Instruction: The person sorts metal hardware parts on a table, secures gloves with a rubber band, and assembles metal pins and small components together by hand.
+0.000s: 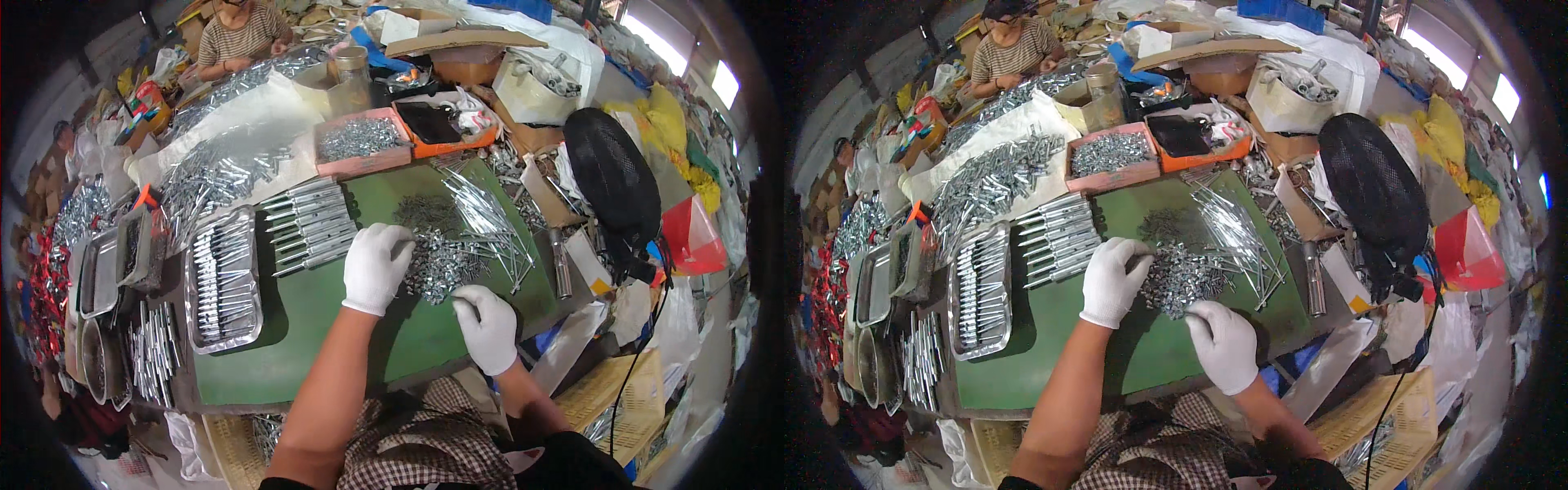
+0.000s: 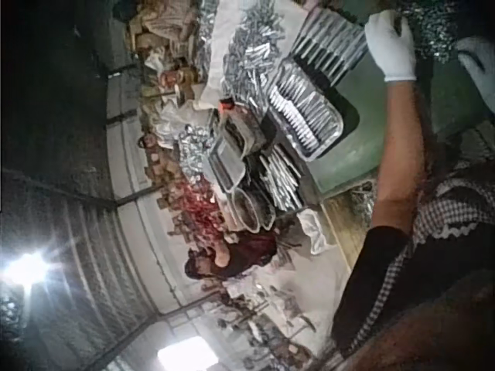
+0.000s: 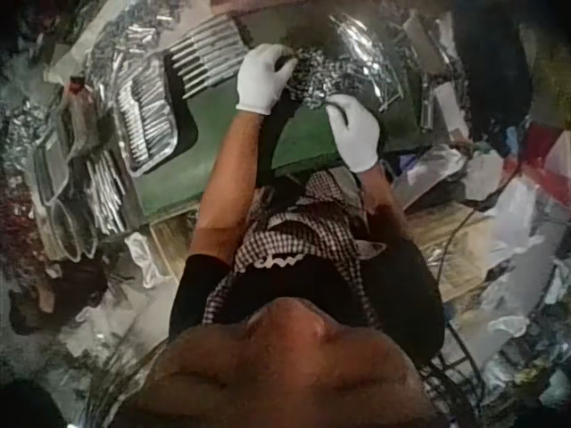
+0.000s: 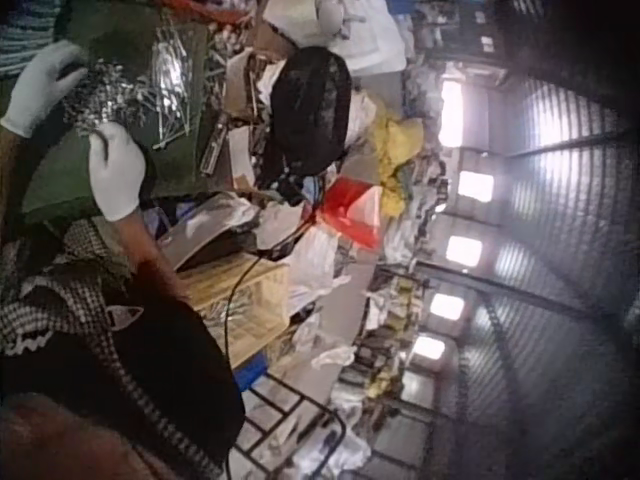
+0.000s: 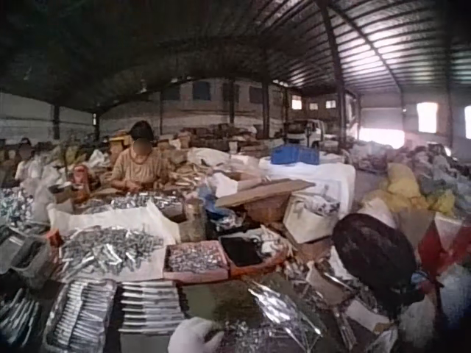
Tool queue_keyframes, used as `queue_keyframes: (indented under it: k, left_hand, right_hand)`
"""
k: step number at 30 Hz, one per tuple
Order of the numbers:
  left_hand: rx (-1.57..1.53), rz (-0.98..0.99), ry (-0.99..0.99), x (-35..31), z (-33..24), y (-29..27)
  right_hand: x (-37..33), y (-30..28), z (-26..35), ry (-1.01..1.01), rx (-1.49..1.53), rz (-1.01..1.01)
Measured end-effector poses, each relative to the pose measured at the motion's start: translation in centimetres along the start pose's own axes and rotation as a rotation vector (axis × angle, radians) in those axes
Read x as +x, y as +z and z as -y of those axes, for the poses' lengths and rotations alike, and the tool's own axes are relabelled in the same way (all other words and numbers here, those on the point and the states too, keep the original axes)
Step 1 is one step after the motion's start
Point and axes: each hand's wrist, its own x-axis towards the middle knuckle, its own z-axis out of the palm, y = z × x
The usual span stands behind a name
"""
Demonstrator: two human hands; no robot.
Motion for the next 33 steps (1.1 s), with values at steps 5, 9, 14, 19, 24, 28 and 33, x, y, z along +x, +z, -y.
queue_keyframes:
  k: [5,9,14,19,24,28,33]
  left_hand:
    - [0.035,0.009,0.043,-0.5,-0.4,-0.1]
    - [0.065,0.063,0.138,-0.3,-1.0,0.5]
    - [-0.043,0.045,0.1,-0.3,-1.1,-0.8]
    - [-0.617,0.183,0.038,-0.3,-3.1,-2.0]
    - [-0.645,0.19,-0.017,-0.2,-2.6,-2.1]
    - [-0.488,0.231,-0.055,-0.4,-2.1,-1.7]
    - [-0.303,0.424,-0.117,-0.7,-1.5,-2.5]
  right_hand:
    - [0.2,0.0,0.3,0.001,0.041,0.027]
    - [0.2,0.1,0.4,0.053,0.075,0.08]
    - [0.7,0.1,0.0,0.019,0.094,0.05]
    - [3.7,-0.6,1.7,0.475,0.674,0.086]
    - [5.0,0.9,1.3,0.415,0.652,0.182]
    - [4.8,1.3,1.4,0.0,0.031,0.015]
    - [1.8,0.8,0.8,-0.049,-0.293,0.107]
